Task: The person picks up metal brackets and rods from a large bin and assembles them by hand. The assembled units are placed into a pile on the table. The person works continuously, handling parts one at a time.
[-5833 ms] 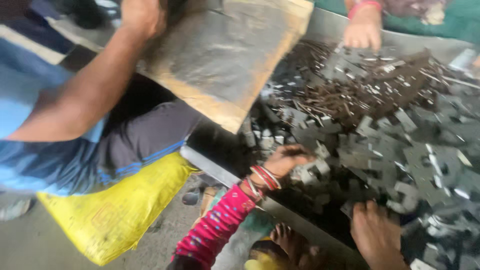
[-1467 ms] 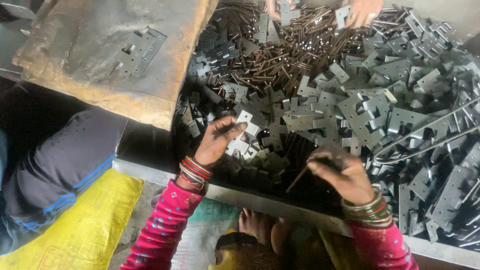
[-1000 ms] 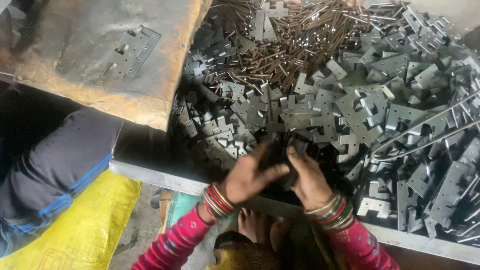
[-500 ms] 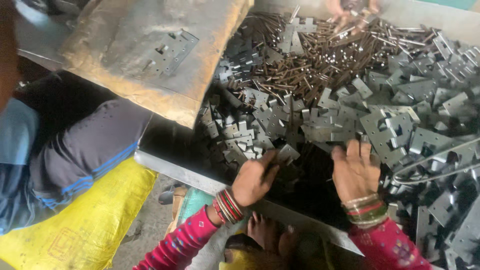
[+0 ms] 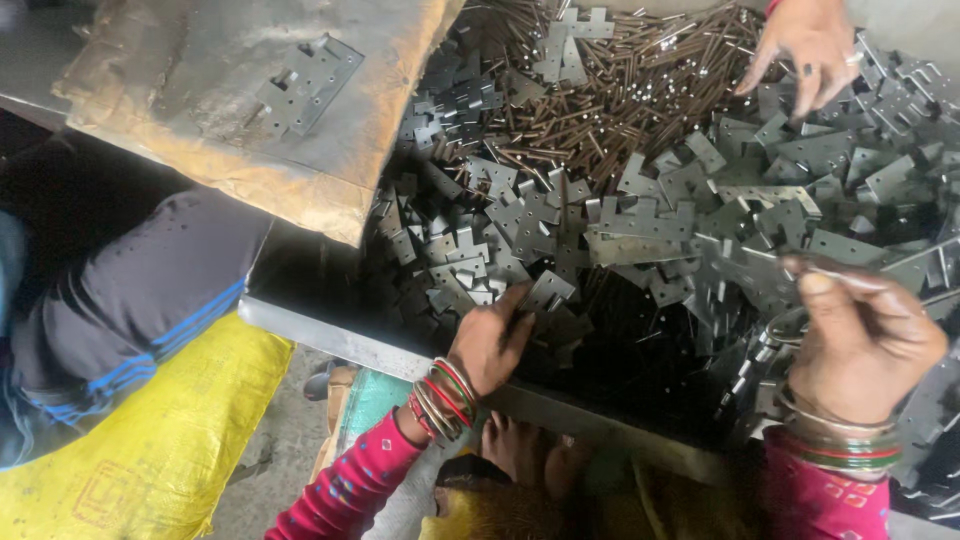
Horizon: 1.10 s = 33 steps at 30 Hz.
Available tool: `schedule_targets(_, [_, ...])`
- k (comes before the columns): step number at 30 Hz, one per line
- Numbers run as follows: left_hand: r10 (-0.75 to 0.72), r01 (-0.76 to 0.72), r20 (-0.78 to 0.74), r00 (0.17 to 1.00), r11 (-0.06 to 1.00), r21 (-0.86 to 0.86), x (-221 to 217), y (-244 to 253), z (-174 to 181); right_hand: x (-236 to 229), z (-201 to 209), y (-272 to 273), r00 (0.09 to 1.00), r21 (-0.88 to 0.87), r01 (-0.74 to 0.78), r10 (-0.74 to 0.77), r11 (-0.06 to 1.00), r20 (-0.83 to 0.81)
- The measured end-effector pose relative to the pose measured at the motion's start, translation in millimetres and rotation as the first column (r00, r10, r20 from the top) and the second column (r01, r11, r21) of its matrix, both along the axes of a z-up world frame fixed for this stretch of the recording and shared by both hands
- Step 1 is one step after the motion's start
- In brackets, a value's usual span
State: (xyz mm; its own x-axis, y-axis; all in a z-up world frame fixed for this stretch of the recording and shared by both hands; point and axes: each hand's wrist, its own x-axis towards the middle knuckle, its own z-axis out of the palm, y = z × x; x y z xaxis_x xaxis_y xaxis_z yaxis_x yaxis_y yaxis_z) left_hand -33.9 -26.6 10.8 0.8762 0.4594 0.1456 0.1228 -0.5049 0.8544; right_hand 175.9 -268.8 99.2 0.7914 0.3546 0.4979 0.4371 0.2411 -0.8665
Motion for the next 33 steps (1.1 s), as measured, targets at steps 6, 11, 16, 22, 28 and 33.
schedule_targets(6, [0.002,-0.005,-0.080,0.997,0.999,-0.032,1,0,3,-2,18,-1,0.841,0.385,-0.058,0.253,0.921,-0.479])
schedule_targets(11, [0.024,-0.030,-0.086,0.996,0.997,-0.072,-1,0,3,-22,-15,33,0.899,-0.247,-0.255,0.135,0.935,-0.417])
schedule_targets(16, [0.024,-0.023,0.026,0.999,0.999,-0.038,-1,1,0,-46,-55,63,0.851,-0.953,0.184,0.445,0.242,0.277])
schedule_targets(22, [-0.015,0.014,-0.030,0.999,0.999,-0.043,-2,1,5,-58,-65,58,0.568,-0.807,0.589,0.737,-0.052,0.367])
schedule_targets(28, [-0.018,0.017,-0.028,0.999,0.999,-0.037,-1,0,4,-52,-59,59,0.545,-0.757,0.635,0.784,-0.153,0.298])
schedule_targets(33, [-0.009,0.009,0.012,1.000,1.000,-0.002,-3,-2,2,-57,-64,41,0.629,-0.866,0.485,0.736,-0.120,0.250])
